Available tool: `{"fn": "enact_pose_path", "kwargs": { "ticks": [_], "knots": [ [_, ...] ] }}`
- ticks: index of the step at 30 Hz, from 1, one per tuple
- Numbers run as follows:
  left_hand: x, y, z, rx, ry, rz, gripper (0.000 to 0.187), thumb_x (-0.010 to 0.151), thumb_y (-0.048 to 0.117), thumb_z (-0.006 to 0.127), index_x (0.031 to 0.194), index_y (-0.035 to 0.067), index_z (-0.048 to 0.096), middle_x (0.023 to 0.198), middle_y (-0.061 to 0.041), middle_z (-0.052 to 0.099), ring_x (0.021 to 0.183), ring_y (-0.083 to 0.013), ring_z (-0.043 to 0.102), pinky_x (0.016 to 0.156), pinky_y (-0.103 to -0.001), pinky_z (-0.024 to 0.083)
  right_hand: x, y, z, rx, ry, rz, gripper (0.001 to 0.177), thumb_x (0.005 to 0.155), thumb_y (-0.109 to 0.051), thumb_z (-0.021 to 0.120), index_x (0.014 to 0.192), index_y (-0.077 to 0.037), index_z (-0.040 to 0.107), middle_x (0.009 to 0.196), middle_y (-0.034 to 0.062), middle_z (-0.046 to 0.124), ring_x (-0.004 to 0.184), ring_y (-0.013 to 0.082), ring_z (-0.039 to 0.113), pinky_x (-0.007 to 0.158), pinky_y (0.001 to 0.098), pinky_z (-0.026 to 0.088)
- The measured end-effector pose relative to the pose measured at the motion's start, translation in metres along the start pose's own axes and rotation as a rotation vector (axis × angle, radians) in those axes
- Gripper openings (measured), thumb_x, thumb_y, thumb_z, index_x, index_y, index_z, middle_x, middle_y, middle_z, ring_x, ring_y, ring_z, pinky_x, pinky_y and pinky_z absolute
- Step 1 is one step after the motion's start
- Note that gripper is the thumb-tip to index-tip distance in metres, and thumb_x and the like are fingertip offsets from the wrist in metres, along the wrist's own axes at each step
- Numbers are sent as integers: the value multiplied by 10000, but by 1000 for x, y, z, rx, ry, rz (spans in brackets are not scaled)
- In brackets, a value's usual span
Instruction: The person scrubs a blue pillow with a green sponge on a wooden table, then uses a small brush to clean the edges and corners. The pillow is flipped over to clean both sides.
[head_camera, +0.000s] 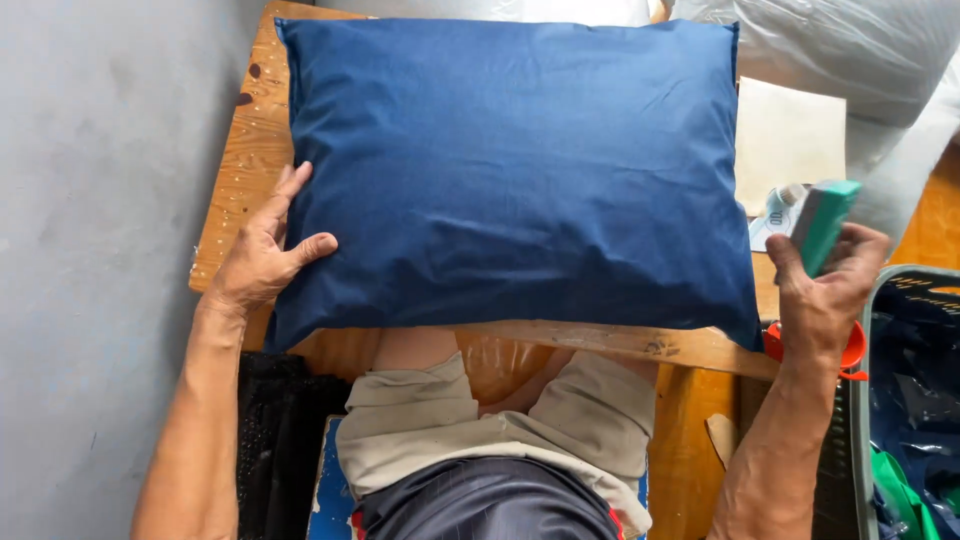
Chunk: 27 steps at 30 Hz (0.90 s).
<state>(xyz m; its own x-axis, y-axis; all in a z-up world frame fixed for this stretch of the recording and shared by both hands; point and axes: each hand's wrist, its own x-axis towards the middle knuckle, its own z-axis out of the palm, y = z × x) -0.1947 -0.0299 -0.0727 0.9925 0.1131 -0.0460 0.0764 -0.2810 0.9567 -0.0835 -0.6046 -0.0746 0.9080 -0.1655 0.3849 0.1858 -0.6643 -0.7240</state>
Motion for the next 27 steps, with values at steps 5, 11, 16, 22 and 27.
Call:
{"fn": "enact_pose_path", "kwargs": {
  "ticks": [5, 11, 16, 22, 27],
  "knots": [
    [-5, 36, 32, 481, 172, 298, 807, 973, 353, 706, 1633, 211, 263, 1713, -201, 81, 1588, -407, 6, 1283, -601, 124, -41, -86, 19, 135, 85, -196, 539, 1093, -349, 635, 1372, -33, 300, 1192, 167, 425, 966, 250, 497, 791, 346, 496],
    [49, 93, 118, 815, 41, 481, 690, 1076, 501, 436, 1663, 217, 209, 1714, -109, 31, 1573, -402, -49, 1195, -778, 8, -65, -173, 119, 142, -61, -336, 592, 1154, -189, 538, 1638, -283, 210, 1439, 133, 339, 1208, 263, 485, 944, 401, 565],
    [99, 78, 137, 839, 60, 412, 578, 1087, 375, 293, 1614, 136, 299, 1688, -119, 210, 1526, -409, -4, 1080, -835, -22, -43, -197, 186, -357, -51, -532, 710, 1041, -331, 726, 1614, -379, 310, 1109, 119, 469, 911, 354, 491, 724, 518, 439],
    [88, 52, 138, 899, 158, 308, 582, 1077, 462, 368, 1617, 247, 356, 1684, -126, 269, 1535, -453, 129, 1086, -844, -7, -11, -166, 168, -477, 29, -661, 584, 835, -391, 772, 1398, -357, 623, 950, 60, 505, 822, 309, 541, 726, 447, 367],
    [83, 50, 143, 883, 198, 333, 589, 1089, 518, 372, 1610, 243, 385, 1682, -138, 277, 1537, -451, 127, 1096, -823, -18, 37, -83, 144, -650, 92, -429, 525, 899, -402, 770, 1405, -372, 636, 961, 89, 538, 838, 335, 575, 711, 504, 407]
  ]
}}
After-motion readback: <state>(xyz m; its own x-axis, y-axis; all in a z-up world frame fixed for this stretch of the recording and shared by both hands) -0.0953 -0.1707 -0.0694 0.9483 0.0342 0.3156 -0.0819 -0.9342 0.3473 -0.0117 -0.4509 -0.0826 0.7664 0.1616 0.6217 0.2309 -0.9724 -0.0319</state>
